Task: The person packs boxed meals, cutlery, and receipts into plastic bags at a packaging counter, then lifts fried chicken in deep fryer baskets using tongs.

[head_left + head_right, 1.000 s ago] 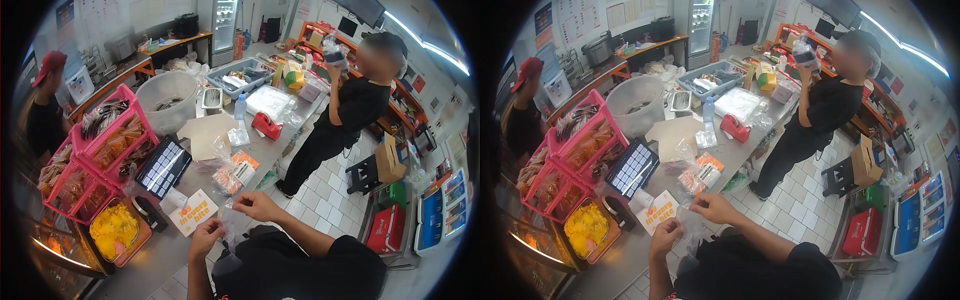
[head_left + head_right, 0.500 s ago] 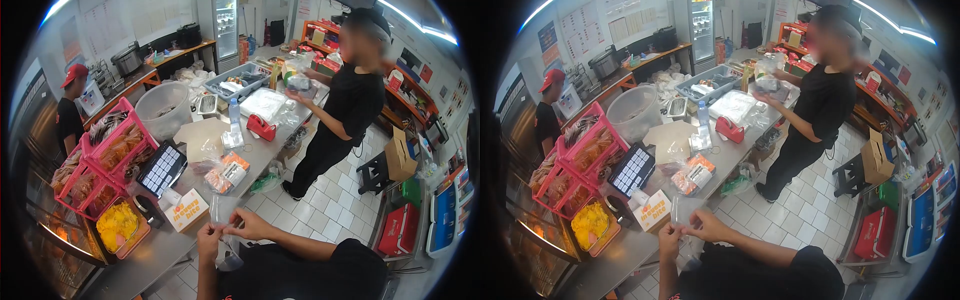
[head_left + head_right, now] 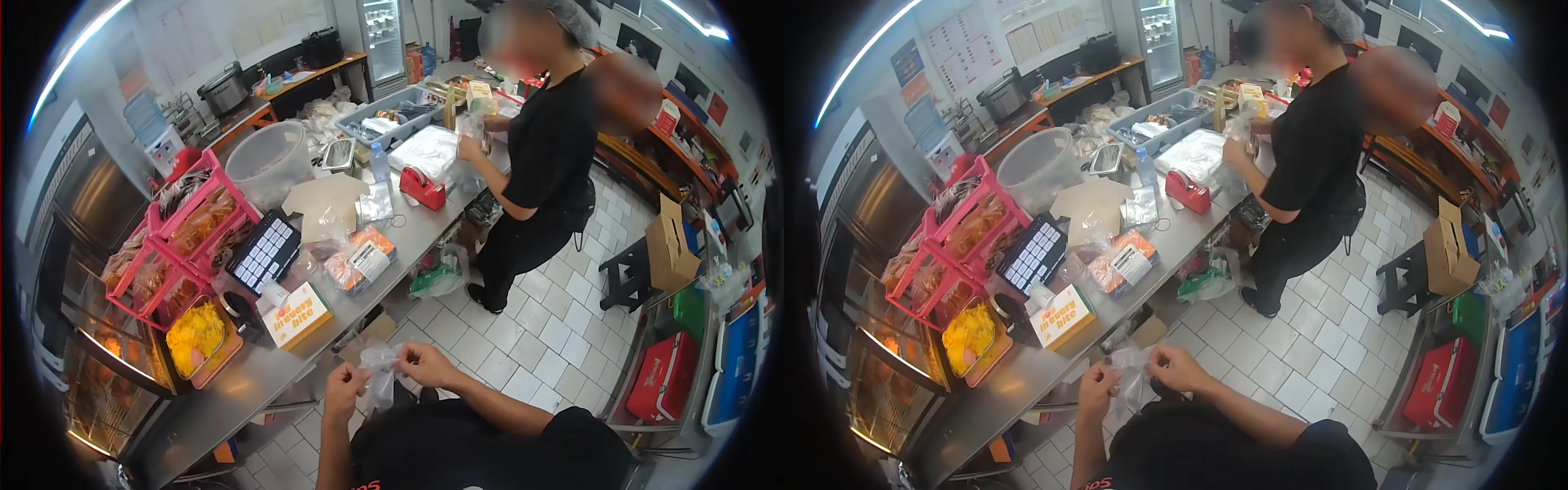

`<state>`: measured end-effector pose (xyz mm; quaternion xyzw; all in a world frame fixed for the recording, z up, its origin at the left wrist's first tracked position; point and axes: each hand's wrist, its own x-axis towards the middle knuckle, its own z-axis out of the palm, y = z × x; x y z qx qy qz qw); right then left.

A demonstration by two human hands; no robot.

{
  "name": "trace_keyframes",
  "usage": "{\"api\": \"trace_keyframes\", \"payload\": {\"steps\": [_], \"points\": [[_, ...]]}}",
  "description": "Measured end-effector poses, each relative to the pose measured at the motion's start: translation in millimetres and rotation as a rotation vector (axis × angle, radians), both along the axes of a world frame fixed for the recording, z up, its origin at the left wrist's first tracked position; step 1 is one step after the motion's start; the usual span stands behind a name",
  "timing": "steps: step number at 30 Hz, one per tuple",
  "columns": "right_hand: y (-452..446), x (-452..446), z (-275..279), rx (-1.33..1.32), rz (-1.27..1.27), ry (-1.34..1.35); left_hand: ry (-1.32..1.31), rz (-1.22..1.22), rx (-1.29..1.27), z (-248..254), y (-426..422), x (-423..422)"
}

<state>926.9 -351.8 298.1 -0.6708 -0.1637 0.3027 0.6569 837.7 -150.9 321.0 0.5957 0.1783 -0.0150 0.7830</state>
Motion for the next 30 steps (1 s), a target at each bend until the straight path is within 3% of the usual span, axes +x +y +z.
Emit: {"api": "trace_keyframes", "payload": {"steps": [2, 5, 7, 9, 10, 11, 13, 15, 18, 20, 21, 23, 24, 27, 28, 29, 30], "points": [[-8, 5, 5, -0.16, -0.11, -0.129, -0.051, 0.027, 0.093, 8, -3, 5], [-1, -1, 10, -0.093, -0.085, -0.292, -0.084, -0.084, 0.23, 1, -11, 6], [2, -3, 13, -0.094, -0.048, -0.207, -0.043, -0.137, 0.326, -7, -14, 3], [-12, 15, 4, -0.353, -0.203, -0.504, -0.091, 0.016, 0.857, -3, -1, -1], [-32, 32, 4, -0.397, -0.207, -0.352, -0.071, 0.078, 0.917, -19, 29, -9], [-38, 34, 8, -0.404, -0.198, -0.353, -0.066, 0.084, 0.909, -14, 27, -9], [-44, 32, 15, -0.41, -0.259, -0.648, -0.134, 0.198, 0.789, -4, 25, -7], [-38, 30, 24, -0.374, -0.252, -0.605, -0.179, 0.229, 0.886, 8, 13, 3], [-11, 19, 27, -0.334, -0.221, -0.488, -0.276, 0.167, 1.02, 6, -8, 13], [7, 4, 17, -0.161, -0.141, -0.7, -0.211, -0.102, 1.022, 13, -40, 18], [-5, 11, 11, -0.162, -0.131, -0.695, -0.201, -0.097, 1.018, 5, -26, 12], [-41, 42, 4, -0.47, -0.151, -0.619, 0.012, 0.169, 0.982, -15, 18, 3], [-46, 42, 26, -0.5, -0.116, -0.432, -0.098, 0.21, 0.921, -7, 18, 3], [-23, 29, 14, -0.341, -0.159, -0.679, -0.122, 0.058, 0.956, 15, -7, 12], [-14, 23, 17, -0.276, -0.032, -0.611, -0.123, 0.059, 0.958, 19, -16, 18], [-3, 13, 23, -0.209, 0.07, -0.628, -0.235, 0.062, 0.953, 22, -26, 23], [-7, 20, 13, -0.215, 0.003, -0.632, -0.35, 0.064, 0.952, 25, -27, 27]]}}
